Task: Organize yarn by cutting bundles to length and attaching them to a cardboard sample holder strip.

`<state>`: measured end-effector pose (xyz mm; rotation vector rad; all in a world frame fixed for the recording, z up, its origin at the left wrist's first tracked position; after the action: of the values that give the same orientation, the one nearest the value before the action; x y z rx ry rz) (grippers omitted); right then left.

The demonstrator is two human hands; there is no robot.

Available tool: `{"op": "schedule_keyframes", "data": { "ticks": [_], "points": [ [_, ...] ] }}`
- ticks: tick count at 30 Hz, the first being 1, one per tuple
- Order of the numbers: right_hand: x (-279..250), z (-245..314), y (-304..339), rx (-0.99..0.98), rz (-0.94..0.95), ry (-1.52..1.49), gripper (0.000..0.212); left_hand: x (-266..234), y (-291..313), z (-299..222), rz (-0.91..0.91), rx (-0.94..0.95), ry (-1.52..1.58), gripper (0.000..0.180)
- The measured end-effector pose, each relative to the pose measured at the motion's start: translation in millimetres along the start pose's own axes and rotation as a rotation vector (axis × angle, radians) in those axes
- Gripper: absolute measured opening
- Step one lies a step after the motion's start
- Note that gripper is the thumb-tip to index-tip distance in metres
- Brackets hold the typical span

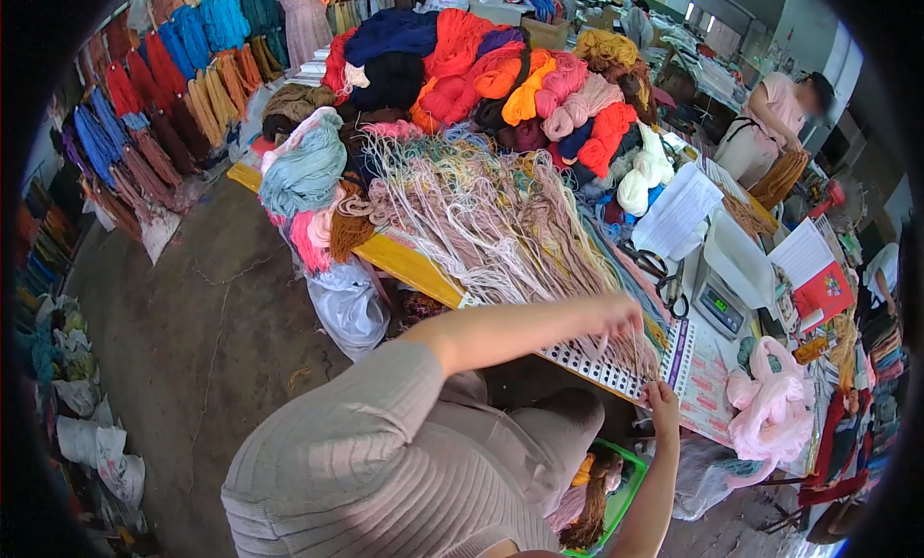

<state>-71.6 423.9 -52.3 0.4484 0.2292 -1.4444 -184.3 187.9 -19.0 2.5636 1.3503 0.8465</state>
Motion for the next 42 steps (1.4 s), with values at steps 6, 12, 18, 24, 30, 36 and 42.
{"op": "schedule_keyframes", "data": {
  "ticks": [6,12,18,24,30,36,42],
  "points": [
    [-10,-26,1,-0.032,-0.035,-0.004,0.023,-147,78,-85,-0.699,0.392,0.522,0.018],
    [19,16,27,-0.238,-0.593,0.169,0.022,-55,105,-35,-0.238,0.297,0.013,0.035],
    [94,127,53,-0.192,-0.206,-0.418,0.011,64,111,6,0.257,0.091,0.053,0.046],
    [93,123,49,-0.223,-0.146,-0.619,0.011,68,106,3,0.305,0.049,0.071,0.047],
    [98,118,45,-0.248,-0.084,-0.550,0.013,63,108,8,0.275,0.088,0.018,0.048],
    [90,112,45,-0.252,-0.169,-0.668,0.013,64,101,7,0.292,0.019,0.137,0.048],
    [85,108,51,-0.260,-0.177,-0.689,0.015,63,94,11,0.245,0.035,0.418,0.039]
  ]
}}
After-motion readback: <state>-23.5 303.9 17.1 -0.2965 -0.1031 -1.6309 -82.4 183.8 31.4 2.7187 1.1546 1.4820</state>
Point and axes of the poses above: each hand's wrist, its own y-axis away from the middle knuckle, its own x-axis out of the palm, z = x × y, the point moved 2 cm from there along -y, towards the middle knuckle, and after that the axes turned 2 degrees about y, right-handed, at the moved point
